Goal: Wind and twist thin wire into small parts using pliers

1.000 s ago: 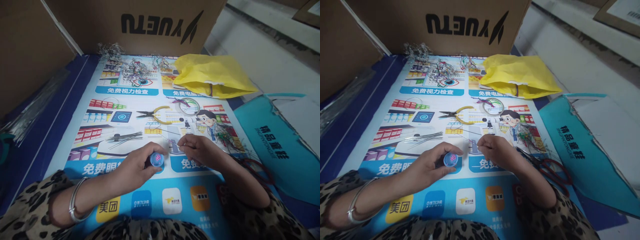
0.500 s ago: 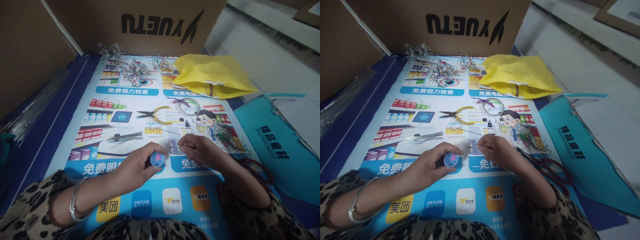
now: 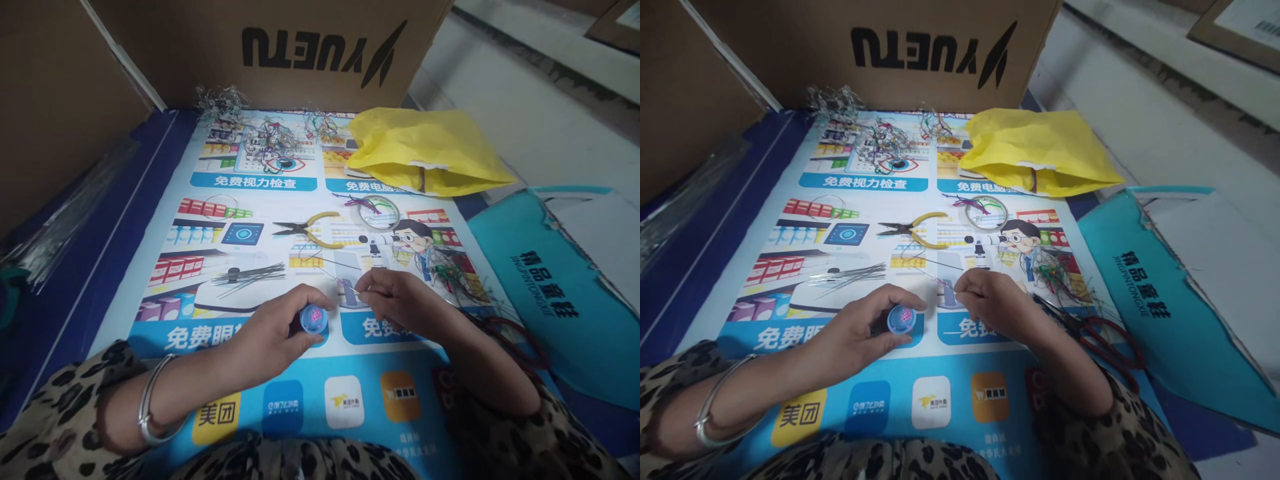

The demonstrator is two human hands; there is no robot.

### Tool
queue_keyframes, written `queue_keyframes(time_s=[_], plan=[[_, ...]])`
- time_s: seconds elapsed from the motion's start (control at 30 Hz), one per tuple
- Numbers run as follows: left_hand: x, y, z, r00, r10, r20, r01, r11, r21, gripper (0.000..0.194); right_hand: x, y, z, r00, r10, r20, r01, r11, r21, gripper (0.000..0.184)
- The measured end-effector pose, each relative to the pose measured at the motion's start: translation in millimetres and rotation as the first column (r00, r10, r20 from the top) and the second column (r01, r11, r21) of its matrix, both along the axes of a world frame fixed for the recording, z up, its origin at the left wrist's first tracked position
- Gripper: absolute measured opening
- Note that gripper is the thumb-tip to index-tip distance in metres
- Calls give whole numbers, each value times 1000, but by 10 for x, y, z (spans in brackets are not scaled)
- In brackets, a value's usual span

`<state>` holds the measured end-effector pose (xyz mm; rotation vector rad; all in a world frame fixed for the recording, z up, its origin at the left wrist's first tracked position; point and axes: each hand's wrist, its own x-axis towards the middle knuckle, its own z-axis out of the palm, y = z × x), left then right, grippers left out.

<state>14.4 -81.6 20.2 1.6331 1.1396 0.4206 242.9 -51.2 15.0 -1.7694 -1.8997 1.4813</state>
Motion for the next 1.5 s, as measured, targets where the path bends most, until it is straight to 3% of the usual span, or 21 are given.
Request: queue_keyframes(time_s=[0.63, 0.93, 1.1, 1.3, 1.4, 1.5], plan=[[-14, -9, -6, 1000, 19, -10, -19, 998, -52, 34, 47, 16, 45, 998, 41, -45, -42, 999, -11, 16], [-36, -1, -98, 991, 112, 68, -118, 989, 87, 32, 112, 47, 151, 974, -13, -225, 7, 1000, -23, 21], [-25, 48, -48, 983, 174, 65, -175, 985, 3, 30, 107, 22, 176, 918, -69, -390, 83, 996, 20, 25], [111, 330, 121, 983, 123, 137, -130, 990, 46, 30, 82, -26, 259, 792, -135, -595, 195, 980, 37, 24], [320, 588, 244, 988, 67, 136, -90, 981, 171, 29, 82, -82, 349, 764, -141, -630, 222, 974, 51, 23], [655, 924, 275, 994, 10, 109, -45, 942, 332, 28, 98, -123, 408, 762, -123, -635, 198, 979, 48, 21]])
